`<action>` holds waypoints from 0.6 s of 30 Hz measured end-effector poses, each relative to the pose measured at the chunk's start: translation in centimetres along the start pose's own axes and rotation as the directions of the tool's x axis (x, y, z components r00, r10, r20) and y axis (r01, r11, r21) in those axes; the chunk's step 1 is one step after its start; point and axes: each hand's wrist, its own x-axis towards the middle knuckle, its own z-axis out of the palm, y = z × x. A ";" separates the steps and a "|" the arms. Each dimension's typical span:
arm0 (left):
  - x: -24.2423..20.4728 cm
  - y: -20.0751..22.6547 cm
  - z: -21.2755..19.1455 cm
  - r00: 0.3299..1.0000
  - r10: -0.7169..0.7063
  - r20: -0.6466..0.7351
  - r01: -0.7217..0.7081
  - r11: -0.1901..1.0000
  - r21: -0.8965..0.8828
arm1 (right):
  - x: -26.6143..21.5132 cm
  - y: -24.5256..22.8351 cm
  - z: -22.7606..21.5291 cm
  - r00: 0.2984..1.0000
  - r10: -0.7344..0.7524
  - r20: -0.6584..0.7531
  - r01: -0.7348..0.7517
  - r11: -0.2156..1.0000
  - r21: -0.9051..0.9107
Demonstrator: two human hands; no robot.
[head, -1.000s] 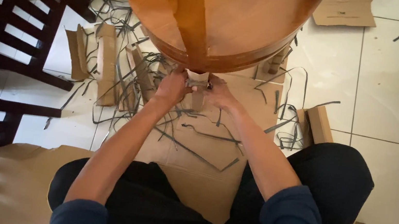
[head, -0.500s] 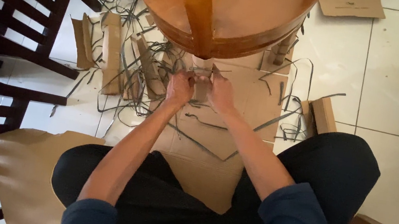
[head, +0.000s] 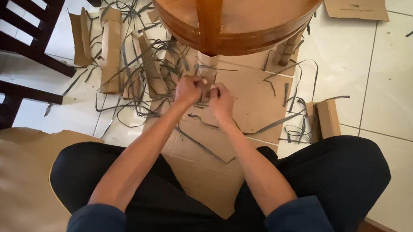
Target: Unwrapping protective cardboard and tape from a wooden chair leg
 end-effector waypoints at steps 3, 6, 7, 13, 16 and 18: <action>-0.3 -0.3 0.6 0.999 0.008 0.036 -0.007 1.000 -0.027 | -0.4 1.5 2.4 0.951 0.305 0.039 -0.303 0.910 0.282; -0.1 0.0 1.2 0.992 -0.108 0.071 0.121 0.969 -0.216 | -1.1 2.5 3.6 0.904 0.418 0.095 -0.416 0.802 0.430; 0.1 -0.4 2.0 0.989 -0.124 0.083 0.143 0.944 -0.299 | -1.7 1.0 3.4 0.905 0.406 0.129 -0.410 0.750 0.519; -1.3 0.8 1.2 0.976 -0.101 0.195 0.196 0.799 -0.569 | -1.7 3.4 4.3 0.915 0.358 0.189 -0.398 0.717 0.572; -2.7 2.2 -0.7 0.972 -0.097 0.213 0.211 0.762 -0.613 | -2.0 1.5 2.2 0.917 0.382 0.111 -0.392 0.819 0.418; -2.8 2.1 -0.4 0.978 -0.095 0.185 0.190 0.770 -0.608 | -2.3 -0.3 1.2 0.915 0.401 0.045 -0.394 0.864 0.314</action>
